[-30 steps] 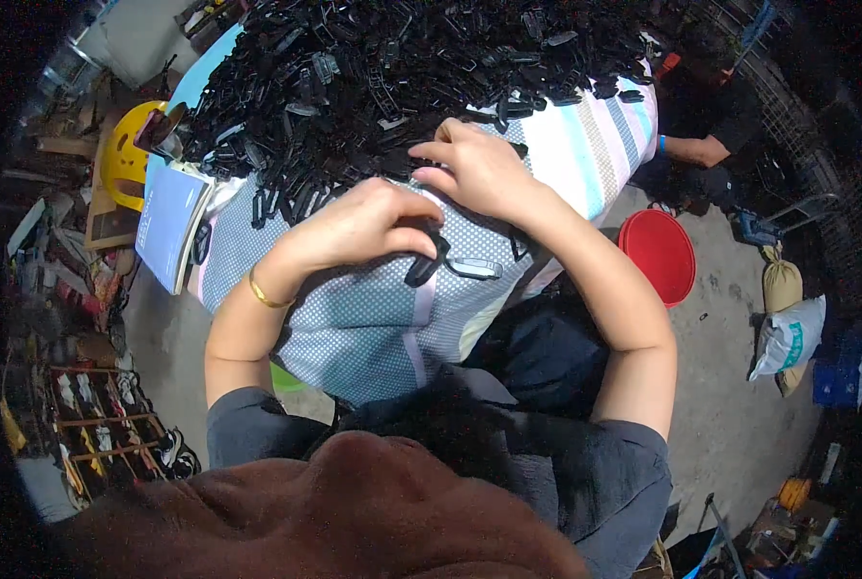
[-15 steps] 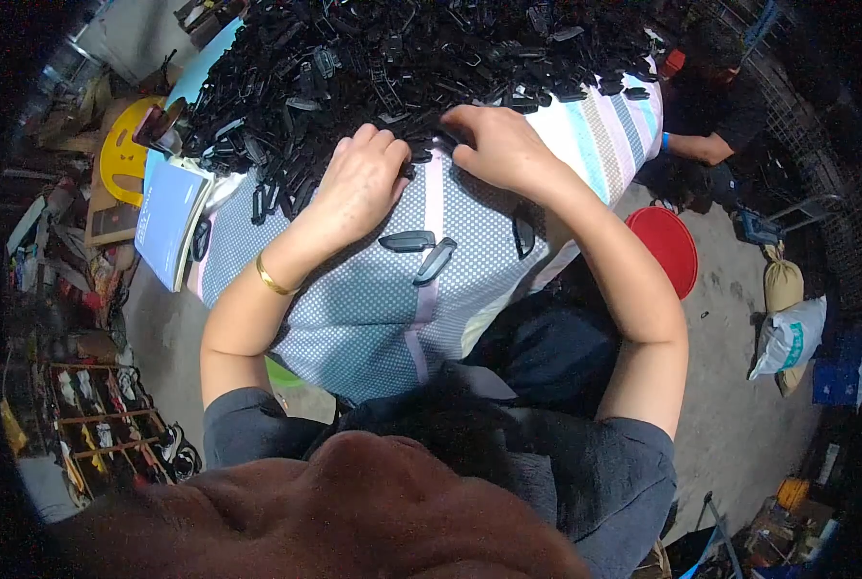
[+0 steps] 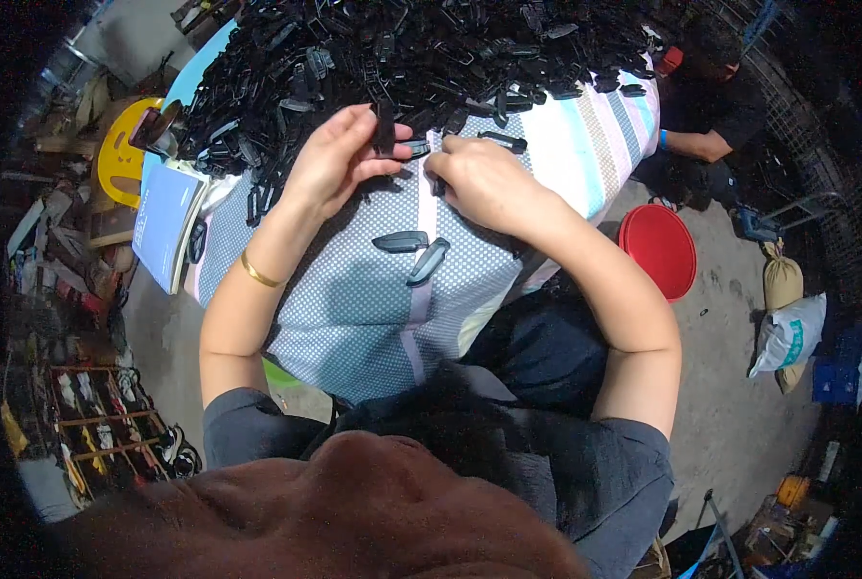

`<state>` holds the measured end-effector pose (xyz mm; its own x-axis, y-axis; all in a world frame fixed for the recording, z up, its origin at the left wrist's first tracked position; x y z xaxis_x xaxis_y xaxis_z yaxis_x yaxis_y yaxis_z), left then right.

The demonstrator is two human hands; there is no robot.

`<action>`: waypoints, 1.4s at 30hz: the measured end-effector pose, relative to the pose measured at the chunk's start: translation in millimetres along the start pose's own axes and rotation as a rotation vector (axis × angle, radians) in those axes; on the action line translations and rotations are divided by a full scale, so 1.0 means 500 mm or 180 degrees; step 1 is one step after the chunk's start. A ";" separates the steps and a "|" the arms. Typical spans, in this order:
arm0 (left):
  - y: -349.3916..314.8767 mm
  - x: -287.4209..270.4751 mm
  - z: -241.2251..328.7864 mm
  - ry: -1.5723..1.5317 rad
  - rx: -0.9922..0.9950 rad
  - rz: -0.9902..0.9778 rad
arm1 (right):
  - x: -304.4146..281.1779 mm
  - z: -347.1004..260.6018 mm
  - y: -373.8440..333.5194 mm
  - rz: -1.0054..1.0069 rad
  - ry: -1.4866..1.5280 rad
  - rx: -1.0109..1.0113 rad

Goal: Inspecting and sorting small black plastic components from a pile into separate groups on a table.

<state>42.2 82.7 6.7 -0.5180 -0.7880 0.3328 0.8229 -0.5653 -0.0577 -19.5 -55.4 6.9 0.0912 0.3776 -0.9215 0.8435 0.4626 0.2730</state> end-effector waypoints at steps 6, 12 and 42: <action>-0.006 0.013 -0.020 -0.0090 -0.0201 -0.0079 | -0.036 0.045 -0.002 0.0951 0.2500 0.0450; -0.017 0.036 -0.037 -0.0134 -0.0357 -0.0417 | -0.037 0.024 0.000 0.1478 0.2946 0.0598; -0.025 0.024 0.014 0.0802 0.0977 -0.0269 | -0.016 0.001 0.015 0.1198 0.2027 0.0734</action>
<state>27.4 82.1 18.1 -0.5965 -0.7985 0.0809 0.7866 -0.5616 0.2564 -13.7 -55.7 16.2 0.1305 0.8970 -0.4224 0.9112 0.0594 0.4076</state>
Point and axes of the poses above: each hand's wrist, its own y-axis towards the middle knuckle, its own x-axis out of the palm, z = x × y, the point moved 5 cm from there along y, towards the middle knuckle, and after that the axes turned 1 degree about -z, right-handed, at the moved point
